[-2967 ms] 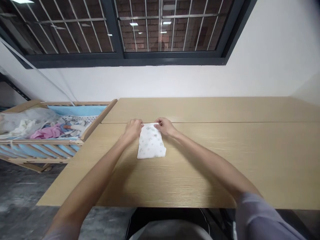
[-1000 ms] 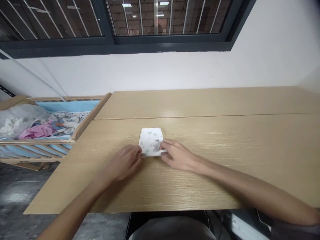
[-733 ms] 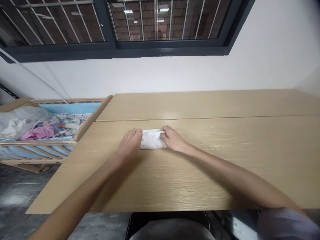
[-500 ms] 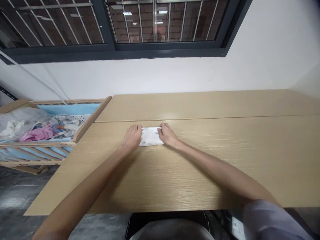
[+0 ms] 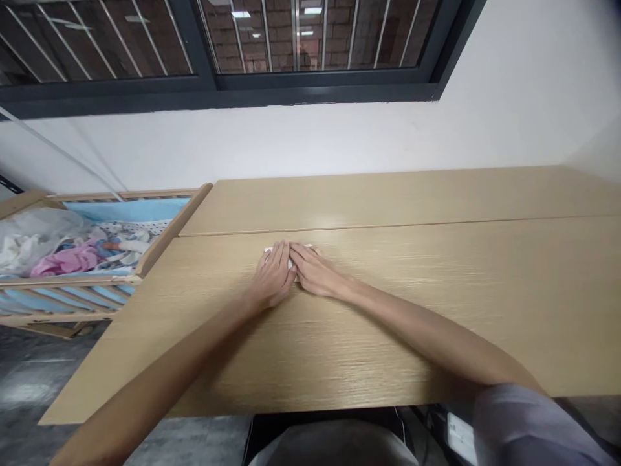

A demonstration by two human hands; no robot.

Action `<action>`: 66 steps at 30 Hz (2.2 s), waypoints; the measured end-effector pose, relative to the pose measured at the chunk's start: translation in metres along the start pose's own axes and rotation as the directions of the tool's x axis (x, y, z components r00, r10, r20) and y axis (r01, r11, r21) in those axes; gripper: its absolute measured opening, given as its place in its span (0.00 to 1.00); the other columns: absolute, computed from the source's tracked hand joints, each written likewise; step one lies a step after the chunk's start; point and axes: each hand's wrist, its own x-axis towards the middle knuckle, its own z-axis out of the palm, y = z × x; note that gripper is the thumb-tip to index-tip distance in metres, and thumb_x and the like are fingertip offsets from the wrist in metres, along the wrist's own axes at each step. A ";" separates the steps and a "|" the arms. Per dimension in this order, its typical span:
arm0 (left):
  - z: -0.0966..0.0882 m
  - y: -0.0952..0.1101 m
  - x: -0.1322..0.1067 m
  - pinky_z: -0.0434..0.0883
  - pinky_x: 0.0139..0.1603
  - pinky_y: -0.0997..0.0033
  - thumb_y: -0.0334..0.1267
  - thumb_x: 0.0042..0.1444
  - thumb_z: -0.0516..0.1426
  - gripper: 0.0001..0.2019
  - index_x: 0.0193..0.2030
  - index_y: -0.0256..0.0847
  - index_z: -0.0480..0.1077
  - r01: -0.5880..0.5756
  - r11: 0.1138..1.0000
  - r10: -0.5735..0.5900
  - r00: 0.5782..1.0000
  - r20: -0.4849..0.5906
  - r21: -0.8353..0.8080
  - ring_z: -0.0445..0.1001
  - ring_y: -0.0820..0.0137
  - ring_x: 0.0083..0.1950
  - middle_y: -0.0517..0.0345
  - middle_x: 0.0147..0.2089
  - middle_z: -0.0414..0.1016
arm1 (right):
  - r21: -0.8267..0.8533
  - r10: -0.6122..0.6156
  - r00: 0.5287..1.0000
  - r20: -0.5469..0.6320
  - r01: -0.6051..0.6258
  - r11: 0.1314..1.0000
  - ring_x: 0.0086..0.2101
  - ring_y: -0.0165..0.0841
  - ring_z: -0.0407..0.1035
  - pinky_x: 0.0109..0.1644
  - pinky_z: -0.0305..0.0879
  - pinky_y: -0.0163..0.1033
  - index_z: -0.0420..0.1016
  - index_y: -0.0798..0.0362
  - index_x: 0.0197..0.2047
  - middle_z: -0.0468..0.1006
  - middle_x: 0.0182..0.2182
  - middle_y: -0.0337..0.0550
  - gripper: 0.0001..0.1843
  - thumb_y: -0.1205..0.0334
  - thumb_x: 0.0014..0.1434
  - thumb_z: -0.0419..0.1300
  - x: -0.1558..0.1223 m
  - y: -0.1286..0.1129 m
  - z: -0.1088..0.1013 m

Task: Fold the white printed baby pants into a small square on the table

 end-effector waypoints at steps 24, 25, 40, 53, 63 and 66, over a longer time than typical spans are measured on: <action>-0.042 -0.021 -0.027 0.61 0.67 0.46 0.55 0.67 0.50 0.31 0.69 0.36 0.59 -0.126 0.991 0.120 0.984 0.129 0.034 0.65 0.50 0.69 0.35 0.70 0.65 | 0.163 -0.005 0.992 0.130 -0.016 0.986 0.70 0.50 0.50 0.71 0.48 0.60 0.49 0.54 0.75 0.56 0.72 0.58 0.39 0.43 0.69 0.51 -0.040 0.030 -0.021; -0.040 -0.021 -0.024 0.61 0.66 0.47 0.55 0.65 0.52 0.32 0.68 0.35 0.61 -0.116 0.993 0.112 0.985 0.134 0.024 0.66 0.50 0.68 0.35 0.69 0.66 | 0.163 0.002 0.990 0.138 -0.024 0.986 0.69 0.51 0.51 0.70 0.49 0.60 0.49 0.54 0.75 0.56 0.71 0.59 0.40 0.44 0.68 0.54 -0.037 0.031 -0.017; -0.103 0.003 -0.003 0.74 0.40 0.62 0.54 0.56 0.60 0.24 0.52 0.38 0.69 0.314 0.703 -0.308 0.943 0.124 -0.638 0.79 0.61 0.40 0.49 0.44 0.81 | 0.699 0.375 0.909 -0.182 -0.148 0.700 0.38 0.36 0.71 0.44 0.70 0.42 0.60 0.52 0.60 0.75 0.39 0.42 0.22 0.61 0.64 0.53 0.017 0.029 -0.056; -0.039 0.024 -0.016 0.71 0.37 0.61 0.50 0.60 0.58 0.23 0.57 0.39 0.62 0.429 0.845 -0.332 0.888 0.318 -0.318 0.80 0.54 0.43 0.48 0.41 0.80 | 0.643 0.344 0.915 0.210 -0.395 0.656 0.37 0.33 0.74 0.38 0.71 0.37 0.69 0.55 0.53 0.79 0.42 0.47 0.15 0.67 0.62 0.60 0.013 0.061 -0.003; -0.043 0.080 -0.061 0.70 0.57 0.46 0.55 0.66 0.50 0.27 0.63 0.39 0.65 0.033 0.997 -0.034 0.999 0.018 0.077 0.70 0.46 0.63 0.36 0.64 0.71 | 0.288 -0.161 0.985 0.065 0.136 0.948 0.70 0.42 0.52 0.73 0.48 0.56 0.60 0.50 0.71 0.59 0.71 0.48 0.27 0.53 0.73 0.49 -0.005 0.010 -0.040; -0.032 0.095 -0.075 0.70 0.59 0.42 0.56 0.66 0.49 0.28 0.59 0.34 0.70 -0.009 0.999 0.005 0.993 0.114 0.036 0.73 0.43 0.61 0.32 0.57 0.76 | 0.317 -0.346 0.923 0.169 0.282 0.906 0.72 0.38 0.46 0.75 0.42 0.52 0.56 0.49 0.74 0.54 0.73 0.44 0.28 0.53 0.74 0.47 -0.017 -0.007 -0.029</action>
